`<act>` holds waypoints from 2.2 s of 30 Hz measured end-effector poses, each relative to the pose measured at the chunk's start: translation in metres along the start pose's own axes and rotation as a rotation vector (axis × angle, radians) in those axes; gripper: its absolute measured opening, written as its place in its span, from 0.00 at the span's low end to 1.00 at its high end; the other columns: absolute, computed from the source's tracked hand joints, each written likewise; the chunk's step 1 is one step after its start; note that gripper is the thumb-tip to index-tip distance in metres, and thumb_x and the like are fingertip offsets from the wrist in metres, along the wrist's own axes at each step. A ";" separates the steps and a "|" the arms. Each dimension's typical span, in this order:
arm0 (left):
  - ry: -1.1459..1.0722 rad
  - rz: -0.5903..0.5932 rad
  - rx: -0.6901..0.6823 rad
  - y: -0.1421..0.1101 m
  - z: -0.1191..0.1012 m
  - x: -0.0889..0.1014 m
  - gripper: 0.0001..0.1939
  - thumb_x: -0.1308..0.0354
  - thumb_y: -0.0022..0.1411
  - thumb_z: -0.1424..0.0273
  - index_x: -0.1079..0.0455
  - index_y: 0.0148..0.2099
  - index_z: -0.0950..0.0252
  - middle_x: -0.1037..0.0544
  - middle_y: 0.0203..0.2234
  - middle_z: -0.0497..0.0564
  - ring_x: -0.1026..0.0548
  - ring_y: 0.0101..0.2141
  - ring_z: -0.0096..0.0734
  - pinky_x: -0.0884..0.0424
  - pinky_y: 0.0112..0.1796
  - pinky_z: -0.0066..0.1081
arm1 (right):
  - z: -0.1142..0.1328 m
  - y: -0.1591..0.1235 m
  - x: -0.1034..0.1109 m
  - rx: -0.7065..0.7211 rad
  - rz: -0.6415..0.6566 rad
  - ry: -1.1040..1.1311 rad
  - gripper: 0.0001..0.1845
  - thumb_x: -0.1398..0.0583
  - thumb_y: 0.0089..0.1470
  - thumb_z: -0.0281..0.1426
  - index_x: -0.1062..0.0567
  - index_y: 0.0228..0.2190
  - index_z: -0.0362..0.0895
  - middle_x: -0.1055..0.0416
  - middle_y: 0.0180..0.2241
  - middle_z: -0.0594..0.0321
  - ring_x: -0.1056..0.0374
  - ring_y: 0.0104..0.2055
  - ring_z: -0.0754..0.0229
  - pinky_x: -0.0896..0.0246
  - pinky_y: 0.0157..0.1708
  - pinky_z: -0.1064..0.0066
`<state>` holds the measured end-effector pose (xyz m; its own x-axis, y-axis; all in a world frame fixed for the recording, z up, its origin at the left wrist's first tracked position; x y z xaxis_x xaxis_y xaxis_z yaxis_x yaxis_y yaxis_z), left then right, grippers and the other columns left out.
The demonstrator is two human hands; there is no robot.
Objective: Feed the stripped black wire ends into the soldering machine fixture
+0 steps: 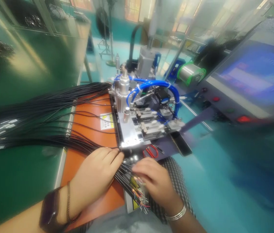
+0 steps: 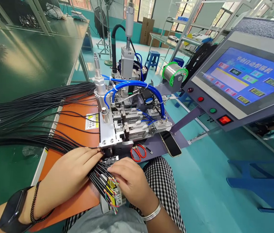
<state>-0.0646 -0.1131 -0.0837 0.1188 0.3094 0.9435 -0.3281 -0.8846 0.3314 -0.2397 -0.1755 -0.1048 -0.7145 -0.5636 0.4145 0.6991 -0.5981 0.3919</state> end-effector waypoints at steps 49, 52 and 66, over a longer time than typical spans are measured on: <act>-0.181 -0.081 0.049 -0.003 -0.017 0.004 0.14 0.53 0.61 0.78 0.36 0.48 0.67 0.25 0.38 0.54 0.28 0.36 0.37 0.30 0.34 0.35 | 0.009 0.000 0.000 -0.084 -0.287 -0.080 0.11 0.42 0.51 0.18 0.26 0.33 0.46 0.29 0.32 0.62 0.33 0.37 0.60 0.37 0.39 0.67; -0.194 -0.113 0.064 -0.002 -0.016 0.003 0.10 0.53 0.62 0.77 0.35 0.45 0.67 0.25 0.34 0.53 0.28 0.34 0.36 0.32 0.33 0.34 | 0.010 -0.004 -0.002 -0.153 -0.338 -0.151 0.12 0.40 0.52 0.21 0.27 0.38 0.46 0.30 0.31 0.62 0.35 0.33 0.60 0.37 0.35 0.68; -0.231 0.017 0.129 -0.003 -0.016 -0.001 0.07 0.50 0.58 0.81 0.38 0.34 0.64 0.34 0.26 0.48 0.37 0.28 0.35 0.42 0.29 0.34 | 0.007 -0.001 -0.012 -0.307 -0.281 -0.118 0.03 0.40 0.55 0.28 0.25 0.31 0.45 0.29 0.28 0.63 0.35 0.32 0.60 0.40 0.34 0.68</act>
<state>-0.0790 -0.1049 -0.0853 0.3301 0.2189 0.9182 -0.2116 -0.9308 0.2980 -0.2315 -0.1644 -0.1045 -0.8557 -0.2960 0.4244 0.4243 -0.8709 0.2481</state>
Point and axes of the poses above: each hand's wrist, its own y-axis towards the middle knuckle, its own x-axis out of the back of the hand, z = x × y, the point moved 3 cm from there along y, towards the middle knuckle
